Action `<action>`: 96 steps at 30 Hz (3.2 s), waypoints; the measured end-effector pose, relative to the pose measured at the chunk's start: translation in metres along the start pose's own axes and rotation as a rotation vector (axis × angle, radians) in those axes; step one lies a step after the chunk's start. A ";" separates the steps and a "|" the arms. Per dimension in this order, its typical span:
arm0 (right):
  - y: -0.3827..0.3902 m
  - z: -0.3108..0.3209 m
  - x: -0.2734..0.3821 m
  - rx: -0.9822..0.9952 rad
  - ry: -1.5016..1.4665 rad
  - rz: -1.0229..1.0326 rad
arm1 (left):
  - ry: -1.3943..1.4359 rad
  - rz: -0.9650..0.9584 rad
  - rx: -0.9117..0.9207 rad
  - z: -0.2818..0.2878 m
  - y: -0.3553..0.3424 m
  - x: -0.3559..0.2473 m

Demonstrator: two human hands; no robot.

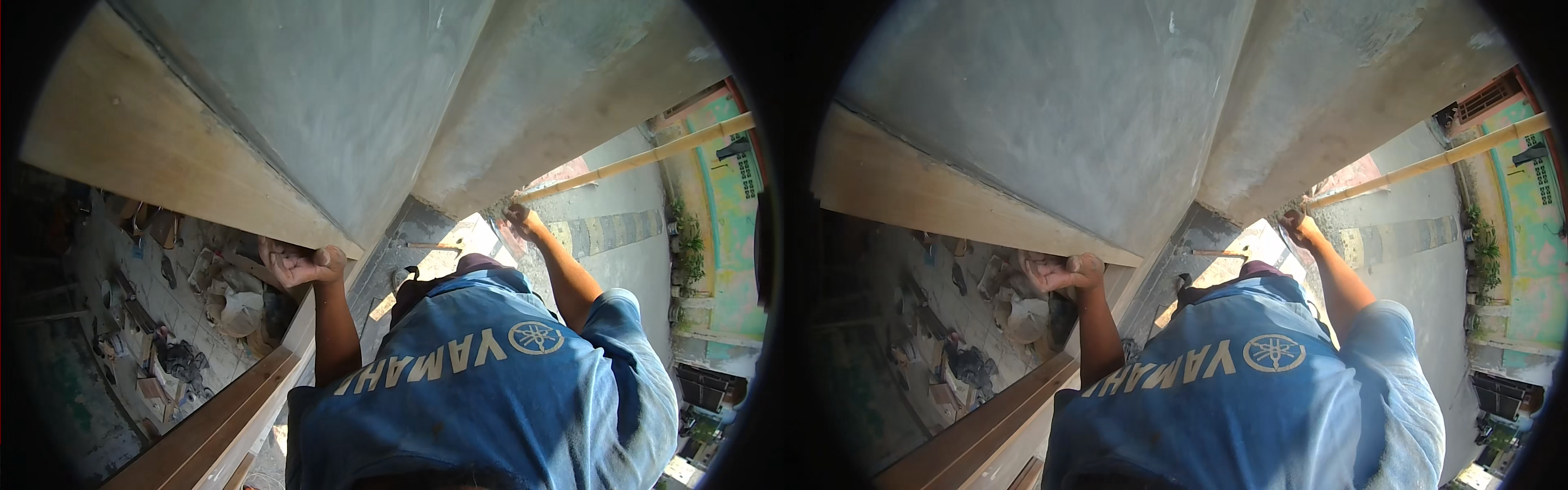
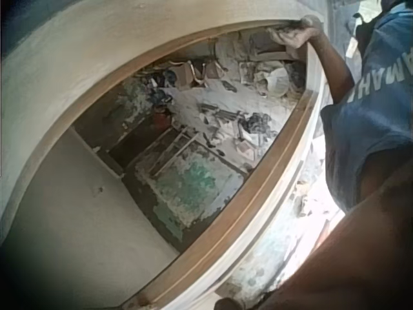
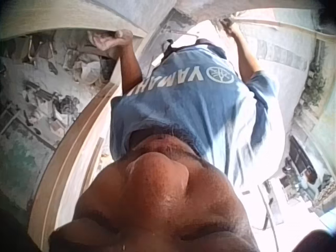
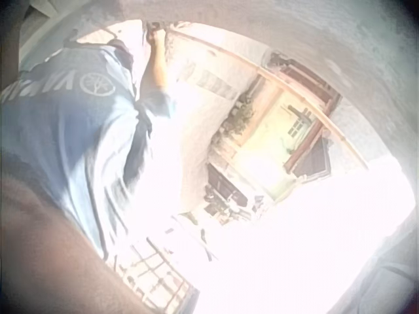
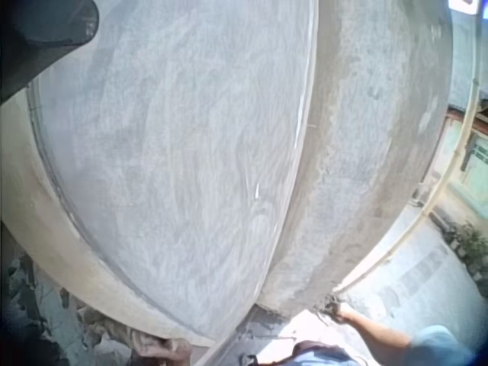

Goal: Applying mortar to a brick and carefully placing it into a gap in a wall under renovation.

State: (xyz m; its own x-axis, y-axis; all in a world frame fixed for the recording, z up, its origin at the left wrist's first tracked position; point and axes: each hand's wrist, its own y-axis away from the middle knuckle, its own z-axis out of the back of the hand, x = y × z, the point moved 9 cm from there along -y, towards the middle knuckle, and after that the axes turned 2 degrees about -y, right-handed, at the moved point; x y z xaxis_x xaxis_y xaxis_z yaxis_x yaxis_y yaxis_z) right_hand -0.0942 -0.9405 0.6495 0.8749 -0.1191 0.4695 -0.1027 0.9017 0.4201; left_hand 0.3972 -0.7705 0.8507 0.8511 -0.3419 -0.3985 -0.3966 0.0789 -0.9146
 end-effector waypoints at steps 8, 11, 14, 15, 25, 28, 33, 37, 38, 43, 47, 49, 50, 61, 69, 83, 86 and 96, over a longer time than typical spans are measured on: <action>-0.015 0.010 0.013 -0.008 0.059 0.098 | 0.018 -0.120 -0.016 0.018 -0.026 -0.020; -0.025 0.004 0.013 0.059 0.000 0.102 | -0.005 0.010 -0.057 0.053 -0.026 -0.008; -0.033 0.005 0.013 0.077 -0.022 0.088 | -0.399 0.227 0.113 0.096 0.006 0.013; -0.035 0.005 0.016 0.096 -0.016 0.100 | -0.487 0.253 0.060 0.114 0.016 0.009; -0.072 0.026 -0.049 0.218 -0.059 0.188 | -0.870 0.997 0.495 0.277 0.354 -0.051; -0.086 0.026 -0.078 0.314 -0.094 0.261 | -0.884 1.604 0.458 0.375 0.509 -0.121; -0.130 0.003 -0.225 0.470 0.019 0.119 | -0.989 2.103 0.218 0.333 0.596 -0.305; -0.150 -0.001 -0.355 0.568 0.159 -0.118 | -0.846 1.998 0.497 0.224 0.574 -0.385; -0.144 -0.004 -0.363 0.601 0.190 -0.154 | -0.854 2.042 0.487 0.215 0.575 -0.410; -0.157 -0.029 -0.335 0.642 0.168 -0.047 | -0.737 2.084 0.326 0.197 0.593 -0.474; -0.143 -0.052 -0.242 0.650 -0.079 0.127 | -0.780 2.046 0.169 0.231 0.586 -0.498; -0.136 -0.066 -0.198 0.730 -0.182 0.214 | -0.788 1.993 0.048 0.250 0.580 -0.502; -0.139 -0.078 -0.191 0.769 -0.122 0.235 | -0.812 1.911 0.003 0.259 0.574 -0.504; -0.064 -0.179 -0.187 0.714 0.236 0.202 | -0.779 1.985 -0.371 0.297 0.681 -0.638; 0.059 -0.344 -0.109 0.899 0.295 0.470 | -0.614 2.280 -1.003 0.399 0.741 -0.768; 0.378 -0.480 0.072 1.084 0.421 0.954 | -0.820 1.931 -1.377 0.573 0.696 -0.812; 0.355 -0.504 0.059 0.984 0.637 0.897 | -0.777 2.058 -1.183 0.569 0.719 -0.791; 0.442 -0.694 0.129 0.840 1.123 1.039 | -0.436 2.305 -1.286 0.631 0.836 -0.731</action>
State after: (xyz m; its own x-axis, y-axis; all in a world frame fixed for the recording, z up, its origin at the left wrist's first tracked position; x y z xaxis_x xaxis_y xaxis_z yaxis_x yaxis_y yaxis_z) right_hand 0.3018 -0.2691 0.3573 0.1289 0.9683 0.2139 -0.6640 -0.0760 0.7439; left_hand -0.3390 0.1365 0.3340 -0.8451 -0.4674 -0.2596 -0.0352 -0.4358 0.8993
